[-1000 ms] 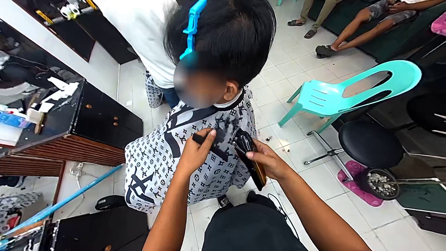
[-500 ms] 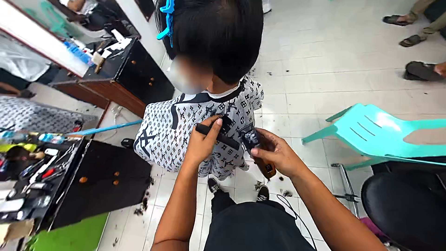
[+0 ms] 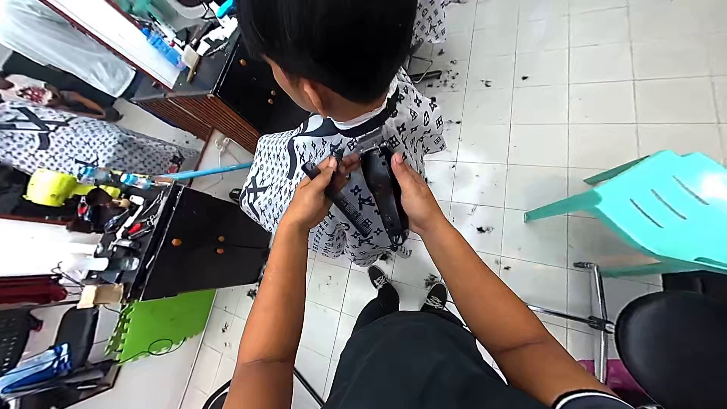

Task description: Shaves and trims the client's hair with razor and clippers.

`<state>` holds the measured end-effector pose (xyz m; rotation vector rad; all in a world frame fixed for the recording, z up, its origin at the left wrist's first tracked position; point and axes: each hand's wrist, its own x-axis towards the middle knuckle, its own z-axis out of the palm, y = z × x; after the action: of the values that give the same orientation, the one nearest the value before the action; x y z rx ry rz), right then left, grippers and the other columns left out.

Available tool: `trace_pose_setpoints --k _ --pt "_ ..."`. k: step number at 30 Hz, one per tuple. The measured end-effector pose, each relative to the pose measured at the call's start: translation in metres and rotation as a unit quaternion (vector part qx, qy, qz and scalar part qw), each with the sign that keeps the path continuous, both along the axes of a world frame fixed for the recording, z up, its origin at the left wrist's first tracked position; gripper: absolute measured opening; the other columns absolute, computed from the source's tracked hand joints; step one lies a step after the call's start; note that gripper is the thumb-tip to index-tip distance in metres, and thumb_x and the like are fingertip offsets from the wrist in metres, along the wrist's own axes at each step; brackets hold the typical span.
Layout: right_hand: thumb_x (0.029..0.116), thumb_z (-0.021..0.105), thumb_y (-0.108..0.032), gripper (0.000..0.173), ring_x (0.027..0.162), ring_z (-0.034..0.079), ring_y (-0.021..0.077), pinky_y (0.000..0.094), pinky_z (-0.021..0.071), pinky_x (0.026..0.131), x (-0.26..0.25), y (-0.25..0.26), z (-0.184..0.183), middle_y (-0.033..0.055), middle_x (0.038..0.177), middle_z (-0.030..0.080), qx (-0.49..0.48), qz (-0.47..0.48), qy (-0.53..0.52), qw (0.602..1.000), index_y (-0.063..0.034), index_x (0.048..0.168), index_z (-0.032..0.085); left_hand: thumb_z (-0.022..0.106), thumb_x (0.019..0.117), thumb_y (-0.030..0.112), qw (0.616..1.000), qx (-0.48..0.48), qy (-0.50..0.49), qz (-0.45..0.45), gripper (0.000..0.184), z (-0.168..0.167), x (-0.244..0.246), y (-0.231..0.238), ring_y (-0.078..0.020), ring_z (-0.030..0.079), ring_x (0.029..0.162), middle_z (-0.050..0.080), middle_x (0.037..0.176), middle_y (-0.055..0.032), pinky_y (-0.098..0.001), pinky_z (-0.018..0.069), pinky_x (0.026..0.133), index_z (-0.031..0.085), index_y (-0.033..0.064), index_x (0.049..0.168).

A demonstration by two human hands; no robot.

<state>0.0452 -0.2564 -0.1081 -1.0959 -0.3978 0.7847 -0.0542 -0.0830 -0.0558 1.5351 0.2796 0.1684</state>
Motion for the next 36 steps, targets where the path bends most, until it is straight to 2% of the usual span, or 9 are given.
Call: trace_pose_setpoints --k 3,5,7,9,12,15,19,29,36 --pt "0.1076 0.045 -0.037 0.045 0.088 0.070 0.0206 0.0376 0.0628 0.070 -0.002 0.015 0.003 0.0112 0.114 0.066 0.094 0.002 0.074 0.993 -0.0067 0.142 0.043 0.025 0.1076 0.023 1.000 -0.010 -0.019 -0.005 0.038 0.003 0.010 0.005 -0.0164 0.060 0.126 0.066 0.134 -0.0032 -0.0377 0.0494 0.105 0.062 0.0152 0.113" --pt "0.1055 0.052 -0.027 0.034 0.092 0.070 0.0201 0.0404 0.0634 0.076 -0.002 0.023 0.001 0.0089 0.111 0.066 0.166 0.003 0.139 0.976 -0.0080 0.134 0.048 0.025 0.1076 0.023 0.999 -0.031 -0.026 -0.012 0.036 0.006 0.015 0.010 -0.0184 0.056 0.133 0.063 0.140 -0.0047 -0.0382 0.0484 0.106 0.061 0.0177 0.108" --pt "0.1033 0.057 -0.023 0.032 0.094 0.070 0.0192 0.0417 0.0620 0.083 -0.001 0.030 -0.002 0.0081 0.108 0.068 0.201 -0.004 0.158 0.967 -0.0063 0.130 0.053 0.025 0.1069 0.022 0.999 -0.044 -0.028 -0.007 0.036 0.007 0.018 0.015 -0.0181 0.055 0.133 0.063 0.140 -0.0038 -0.0379 0.0478 0.106 0.060 0.0199 0.103" --pt "0.1041 0.056 -0.022 0.037 0.102 0.069 0.0212 0.0439 0.0596 0.092 0.001 0.036 -0.003 0.0111 0.115 0.068 0.215 0.008 0.166 0.962 -0.0038 0.136 0.052 0.026 0.1065 0.022 0.998 -0.048 -0.028 0.000 0.035 0.009 0.020 0.018 -0.0160 0.058 0.128 0.066 0.131 -0.0014 -0.0363 0.0487 0.104 0.061 0.0210 0.102" --pt "0.1046 0.055 -0.019 0.039 0.104 0.069 0.0228 0.0432 0.0591 0.093 0.003 0.043 -0.003 0.0138 0.117 0.067 0.224 0.017 0.175 0.959 -0.0018 0.139 0.048 0.029 0.1069 0.024 0.997 -0.064 -0.031 -0.003 0.032 0.008 0.020 0.024 -0.0155 0.063 0.119 0.069 0.122 -0.0004 -0.0365 0.0511 0.102 0.061 0.0214 0.105" --pt "0.1050 0.054 -0.021 0.039 0.104 0.069 0.0230 0.0436 0.0588 0.093 0.005 0.049 -0.005 0.0136 0.116 0.067 0.243 0.020 0.186 0.952 -0.0021 0.138 0.049 0.027 0.1069 0.024 0.998 -0.057 -0.028 -0.011 0.033 0.010 0.022 0.026 -0.0180 0.063 0.120 0.068 0.124 -0.0012 -0.0388 0.0521 0.101 0.061 0.0214 0.108" --pt "0.1065 0.052 -0.024 0.036 0.105 0.069 0.0241 0.0448 0.0581 0.094 0.006 0.053 -0.006 0.0143 0.115 0.067 0.259 0.021 0.202 0.944 -0.0028 0.136 0.050 0.024 0.1084 0.026 0.998 -0.050 -0.020 -0.023 0.034 0.012 0.023 0.030 -0.0169 0.059 0.125 0.064 0.133 -0.0002 -0.0382 0.0499 0.102 0.058 0.0226 0.105" --pt "0.1073 0.050 -0.025 0.032 0.102 0.069 0.0237 0.0434 0.0589 0.091 0.008 0.059 -0.005 0.0142 0.112 0.068 0.262 0.012 0.212 0.941 -0.0033 0.131 0.052 0.029 0.1069 0.026 0.998 -0.052 -0.021 -0.037 0.027 0.011 0.026 0.034 -0.0164 0.059 0.124 0.061 0.137 0.0001 -0.0367 0.0518 0.098 0.056 0.0228 0.105" --pt "0.1081 0.048 -0.026 0.033 0.098 0.070 0.0231 0.0421 0.0603 0.088 0.010 0.063 -0.003 0.0149 0.110 0.068 0.247 0.011 0.188 0.950 -0.0014 0.131 0.053 0.025 0.1067 0.025 0.998 -0.056 -0.028 -0.028 0.031 0.006 0.025 0.039 -0.0178 0.059 0.123 0.059 0.139 -0.0010 -0.0370 0.0524 0.097 0.056 0.0223 0.106"
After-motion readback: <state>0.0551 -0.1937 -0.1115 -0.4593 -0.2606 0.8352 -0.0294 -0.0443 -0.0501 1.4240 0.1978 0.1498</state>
